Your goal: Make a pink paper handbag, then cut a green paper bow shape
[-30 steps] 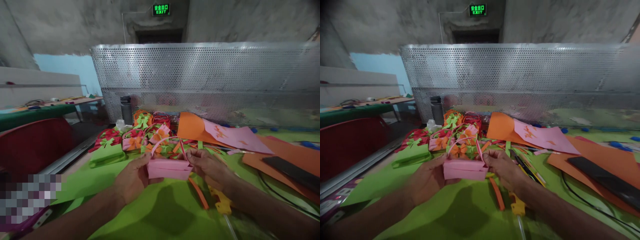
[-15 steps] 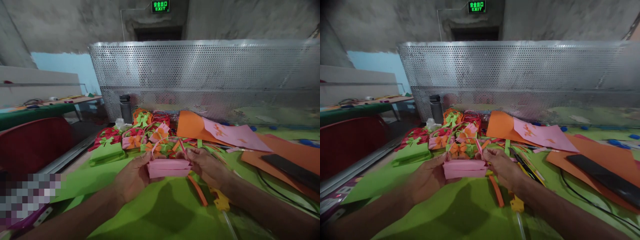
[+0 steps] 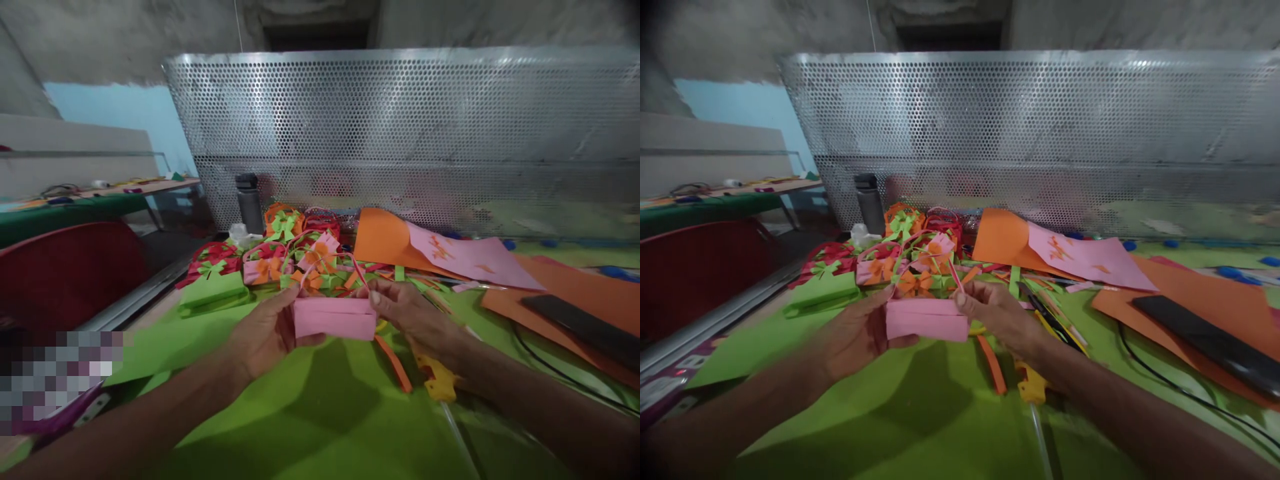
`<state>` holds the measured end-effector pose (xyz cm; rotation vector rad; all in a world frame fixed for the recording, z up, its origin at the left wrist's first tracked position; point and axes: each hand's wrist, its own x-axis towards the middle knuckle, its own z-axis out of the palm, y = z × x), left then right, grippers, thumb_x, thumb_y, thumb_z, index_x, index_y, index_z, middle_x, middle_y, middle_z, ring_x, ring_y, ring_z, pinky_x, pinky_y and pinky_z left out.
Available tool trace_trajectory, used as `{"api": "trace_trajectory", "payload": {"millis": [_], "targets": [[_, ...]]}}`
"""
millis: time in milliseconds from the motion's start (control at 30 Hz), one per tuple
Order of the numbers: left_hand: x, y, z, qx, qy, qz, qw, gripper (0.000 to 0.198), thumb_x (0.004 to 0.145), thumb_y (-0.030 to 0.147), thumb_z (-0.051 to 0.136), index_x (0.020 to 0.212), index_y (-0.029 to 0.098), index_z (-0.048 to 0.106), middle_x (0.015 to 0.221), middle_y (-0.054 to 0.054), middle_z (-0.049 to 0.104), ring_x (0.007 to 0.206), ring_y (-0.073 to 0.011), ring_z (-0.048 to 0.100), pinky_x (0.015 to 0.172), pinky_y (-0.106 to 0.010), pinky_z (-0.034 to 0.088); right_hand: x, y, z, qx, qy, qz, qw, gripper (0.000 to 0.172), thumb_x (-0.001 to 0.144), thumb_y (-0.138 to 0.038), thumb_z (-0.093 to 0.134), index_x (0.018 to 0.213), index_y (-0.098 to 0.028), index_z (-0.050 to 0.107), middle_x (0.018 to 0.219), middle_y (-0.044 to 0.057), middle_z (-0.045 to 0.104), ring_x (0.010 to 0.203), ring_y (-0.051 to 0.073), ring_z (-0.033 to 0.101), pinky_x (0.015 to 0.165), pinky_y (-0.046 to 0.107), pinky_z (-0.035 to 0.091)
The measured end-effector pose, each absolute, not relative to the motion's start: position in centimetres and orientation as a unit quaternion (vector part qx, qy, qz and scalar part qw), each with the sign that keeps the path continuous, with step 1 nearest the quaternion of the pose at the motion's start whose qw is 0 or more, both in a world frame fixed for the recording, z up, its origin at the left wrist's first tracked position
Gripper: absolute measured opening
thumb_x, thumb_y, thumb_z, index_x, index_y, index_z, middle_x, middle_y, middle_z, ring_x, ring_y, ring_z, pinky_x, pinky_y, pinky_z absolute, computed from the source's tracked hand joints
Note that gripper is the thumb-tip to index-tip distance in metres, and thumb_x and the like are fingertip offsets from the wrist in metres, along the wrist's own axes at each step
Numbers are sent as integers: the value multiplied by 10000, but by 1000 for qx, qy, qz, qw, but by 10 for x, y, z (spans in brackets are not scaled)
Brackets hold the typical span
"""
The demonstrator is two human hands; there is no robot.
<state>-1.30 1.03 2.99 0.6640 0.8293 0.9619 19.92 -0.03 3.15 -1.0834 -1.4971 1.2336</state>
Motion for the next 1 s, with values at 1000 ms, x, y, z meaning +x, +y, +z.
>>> {"api": "trace_trajectory", "payload": {"millis": [1000], "targets": [[-21,15,3,904,238,282,-215,468,812,333,566,1194,84,463,1190,-157,582,1120,-265,507,1032,-488,290,193,-1,19,-461,-509,577,442,272,636,-399,702,686,-161,582,630,-31,556,522,83,499,473,207,433]]}}
